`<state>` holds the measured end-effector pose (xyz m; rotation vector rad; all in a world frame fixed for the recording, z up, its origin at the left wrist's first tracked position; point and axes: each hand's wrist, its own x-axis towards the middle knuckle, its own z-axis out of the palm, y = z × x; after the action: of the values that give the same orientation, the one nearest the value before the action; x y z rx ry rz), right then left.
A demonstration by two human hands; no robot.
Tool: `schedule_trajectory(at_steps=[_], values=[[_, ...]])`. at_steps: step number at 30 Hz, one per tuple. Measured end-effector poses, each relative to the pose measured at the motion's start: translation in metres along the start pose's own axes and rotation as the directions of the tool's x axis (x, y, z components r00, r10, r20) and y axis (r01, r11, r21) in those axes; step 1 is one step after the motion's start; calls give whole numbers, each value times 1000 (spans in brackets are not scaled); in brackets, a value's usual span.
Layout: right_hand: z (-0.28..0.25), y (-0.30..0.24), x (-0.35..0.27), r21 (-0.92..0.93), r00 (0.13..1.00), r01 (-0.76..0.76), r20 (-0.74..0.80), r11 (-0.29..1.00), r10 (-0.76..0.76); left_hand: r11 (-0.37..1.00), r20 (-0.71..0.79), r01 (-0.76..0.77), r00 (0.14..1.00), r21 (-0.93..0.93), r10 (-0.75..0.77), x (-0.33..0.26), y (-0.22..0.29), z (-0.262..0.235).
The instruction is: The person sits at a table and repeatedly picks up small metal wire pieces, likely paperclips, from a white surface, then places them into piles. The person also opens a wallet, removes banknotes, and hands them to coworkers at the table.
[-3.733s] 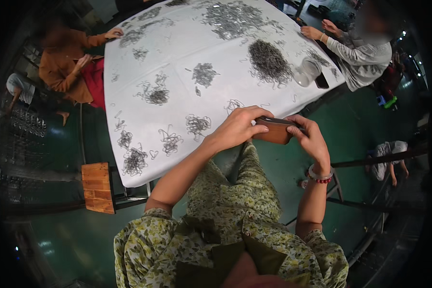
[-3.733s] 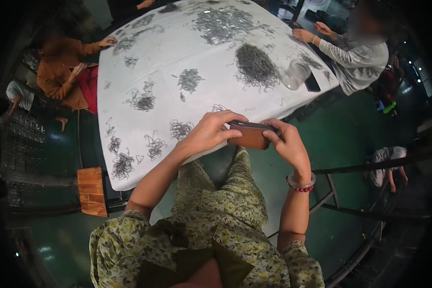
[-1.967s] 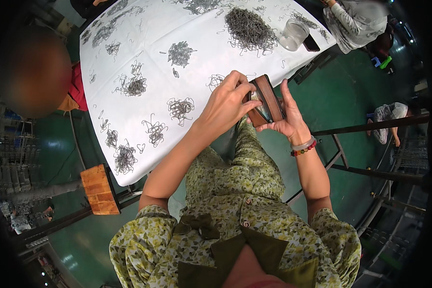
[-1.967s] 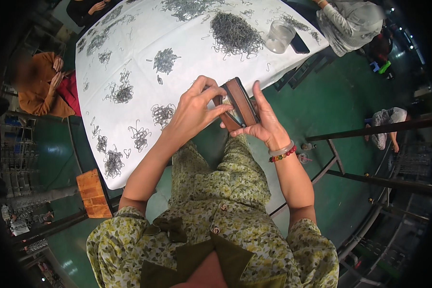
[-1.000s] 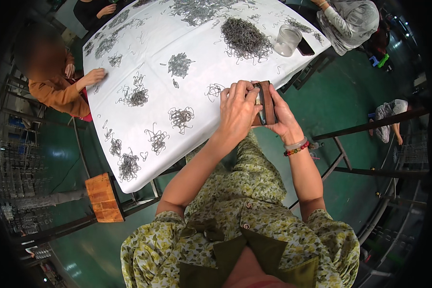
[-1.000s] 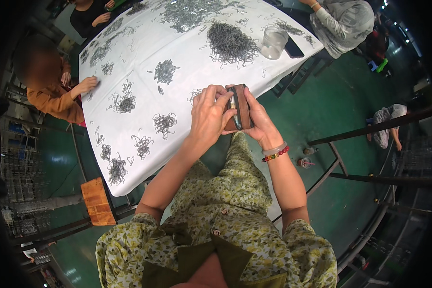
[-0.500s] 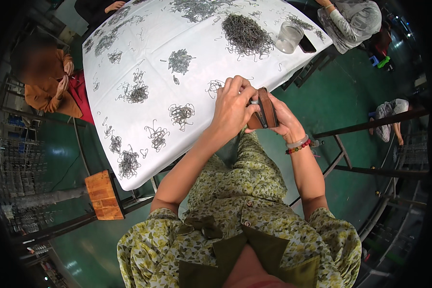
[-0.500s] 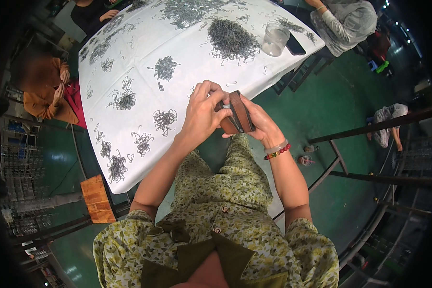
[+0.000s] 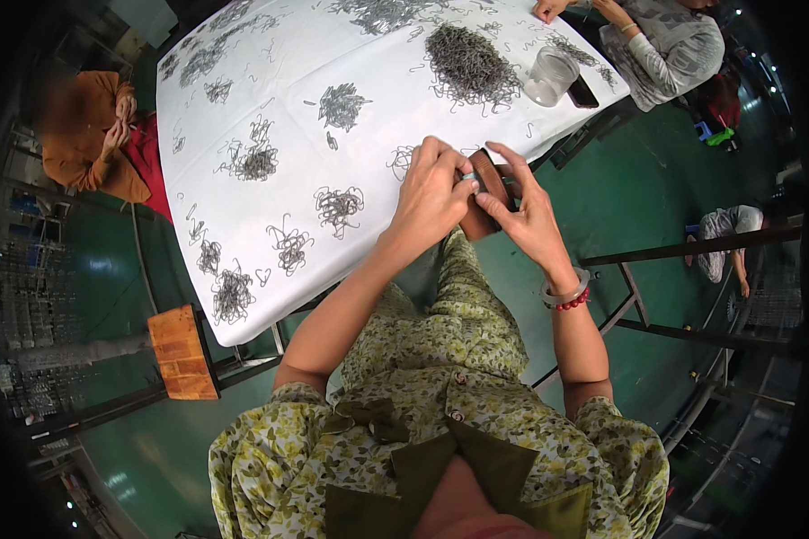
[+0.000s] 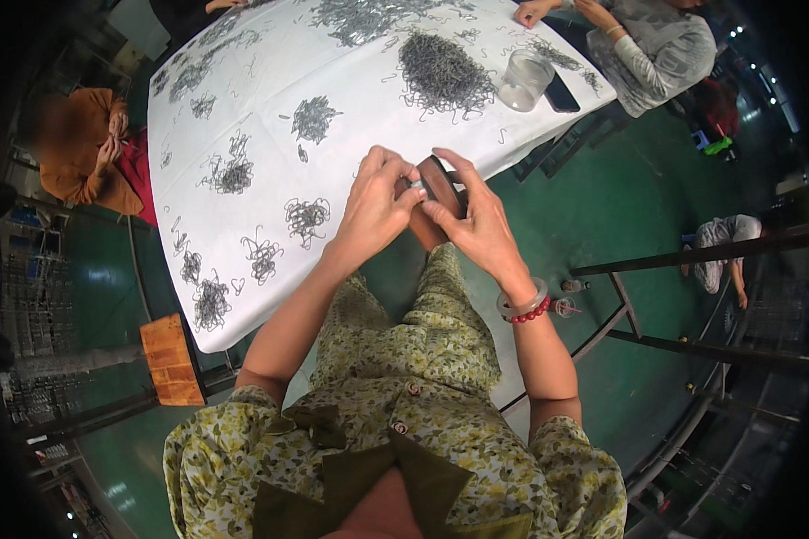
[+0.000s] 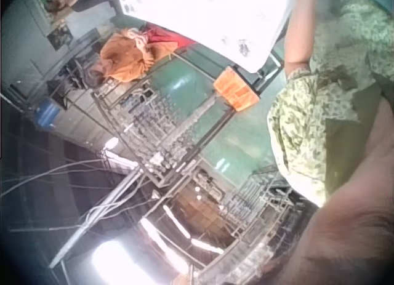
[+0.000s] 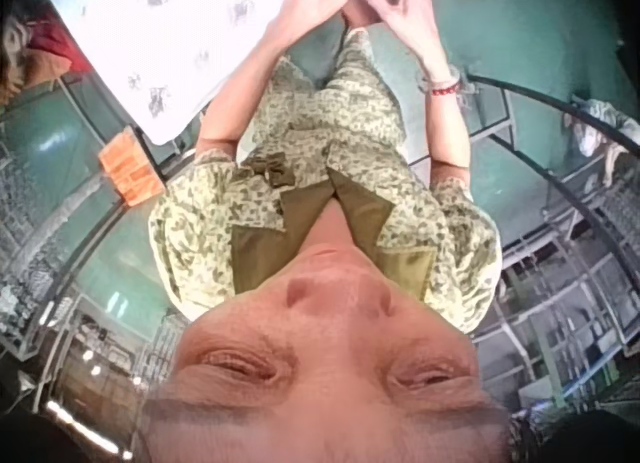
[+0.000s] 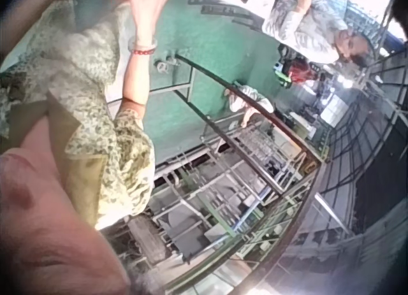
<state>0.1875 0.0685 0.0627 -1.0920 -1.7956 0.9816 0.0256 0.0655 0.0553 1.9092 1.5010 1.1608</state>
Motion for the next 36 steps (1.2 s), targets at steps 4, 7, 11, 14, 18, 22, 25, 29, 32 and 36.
schedule_trajectory(at_steps=[4, 7, 11, 14, 18, 22, 25, 29, 32, 36], values=[[10, 7, -3, -485, 963, 189, -78, 854, -258, 988, -27, -83, 996, 132, 88, 0, 13, -10], [17, 9, -3, -636, 920, 231, -103, 736, -377, 981, -41, -95, 994, 167, 104, -2, 16, -12], [11, 13, 3, -546, 932, 224, -122, 807, -341, 993, 0, -96, 995, 66, 97, -4, 16, -15], [-1, 14, 10, -369, 969, 175, -99, 913, -226, 994, -5, -102, 995, -43, 101, -6, 9, -13], [-11, 24, 10, -8, 996, -3, 92, 1000, 3, 956, 55, -294, 955, 14, 293, -5, -3, -19], [-22, 4, 6, -5, 909, -129, 400, 992, 121, 892, 203, -414, 903, 179, 378, -8, -7, -32], [-18, 11, 9, 43, 896, -20, 445, 999, -1, 964, 201, -261, 948, 45, 248, -6, -3, -35], [-4, 34, 0, 218, 887, 4, 451, 976, -104, 993, 230, -20, 972, -115, 47, -6, -2, -33], [-2, 28, -20, 819, 841, -458, 525, 346, -129, 980, 209, 55, 978, -191, -14, -7, 10, -30], [-13, 17, -23, 784, 773, -621, 609, -17, -179, 937, 229, 114, 973, -329, -38, -11, 23, -24]])
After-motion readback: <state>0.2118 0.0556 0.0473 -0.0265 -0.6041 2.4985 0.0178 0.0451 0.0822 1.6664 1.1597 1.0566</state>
